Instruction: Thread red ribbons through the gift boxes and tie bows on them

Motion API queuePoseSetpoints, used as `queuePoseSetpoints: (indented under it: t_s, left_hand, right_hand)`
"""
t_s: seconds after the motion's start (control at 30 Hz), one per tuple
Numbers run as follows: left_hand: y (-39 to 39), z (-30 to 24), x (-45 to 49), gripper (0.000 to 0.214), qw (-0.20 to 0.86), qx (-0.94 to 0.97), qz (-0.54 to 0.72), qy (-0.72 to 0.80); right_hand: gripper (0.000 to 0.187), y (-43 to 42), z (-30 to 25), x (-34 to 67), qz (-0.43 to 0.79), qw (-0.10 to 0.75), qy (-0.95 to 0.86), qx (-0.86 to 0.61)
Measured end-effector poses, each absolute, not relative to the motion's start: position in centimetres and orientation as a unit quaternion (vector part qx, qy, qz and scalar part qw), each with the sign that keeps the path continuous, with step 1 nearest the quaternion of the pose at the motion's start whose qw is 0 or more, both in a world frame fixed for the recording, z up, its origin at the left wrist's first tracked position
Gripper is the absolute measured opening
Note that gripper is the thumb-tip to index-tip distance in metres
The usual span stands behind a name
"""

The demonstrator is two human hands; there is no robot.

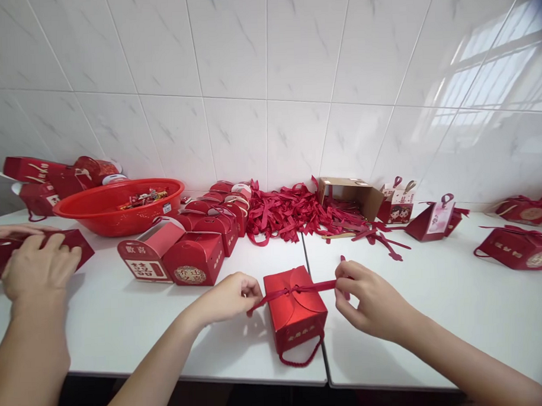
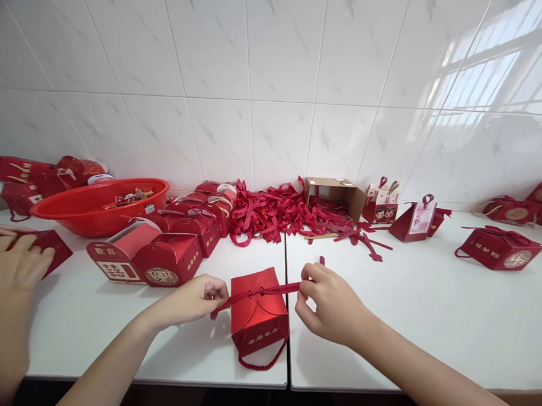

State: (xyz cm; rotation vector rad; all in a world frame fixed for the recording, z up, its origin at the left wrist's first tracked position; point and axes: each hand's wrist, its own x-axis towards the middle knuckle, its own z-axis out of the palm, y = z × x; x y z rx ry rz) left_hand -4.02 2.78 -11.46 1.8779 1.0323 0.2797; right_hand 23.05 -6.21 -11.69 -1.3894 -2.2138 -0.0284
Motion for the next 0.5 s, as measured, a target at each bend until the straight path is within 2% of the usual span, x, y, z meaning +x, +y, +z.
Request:
queuePoseSetpoints:
  t_s: [0.1,0.17,0.23,0.37,0.5]
  left_hand:
    - [3.2,-9.9,-3.8,0.014,0.519,0.779,0.002,0.352]
    - [3.0,-9.5,-3.4,0.016,0.553,0.773,-0.015,0.31]
    - [2.5,-9.5,-3.1,0.021,0.586,0.758,0.009,0.286]
    - [0.7,-9.9,-2.3,0.03,0.631,0.713,0.088,0.293]
    - [-1.3,-10.2,-0.8,0.033,0.557,0.728,0.217,0.336]
  right_hand:
    - [0.032,-5.9,-12.1,22.7,-0.178,0.228,-0.797,-0.53]
    - [0.036,-5.6,-12.4,22.6,-0.197,0.238,-0.777,-0.549]
    - [0.035,-5.4,-12.3,22.6,-0.142,0.291,-0.761,-0.562]
    - [0.032,-5.6,-11.3,21.9,0.049,0.412,-0.711,-0.567]
    - [0.029,-5.9,-10.2,20.4,0.188,0.455,-0.656,-0.572]
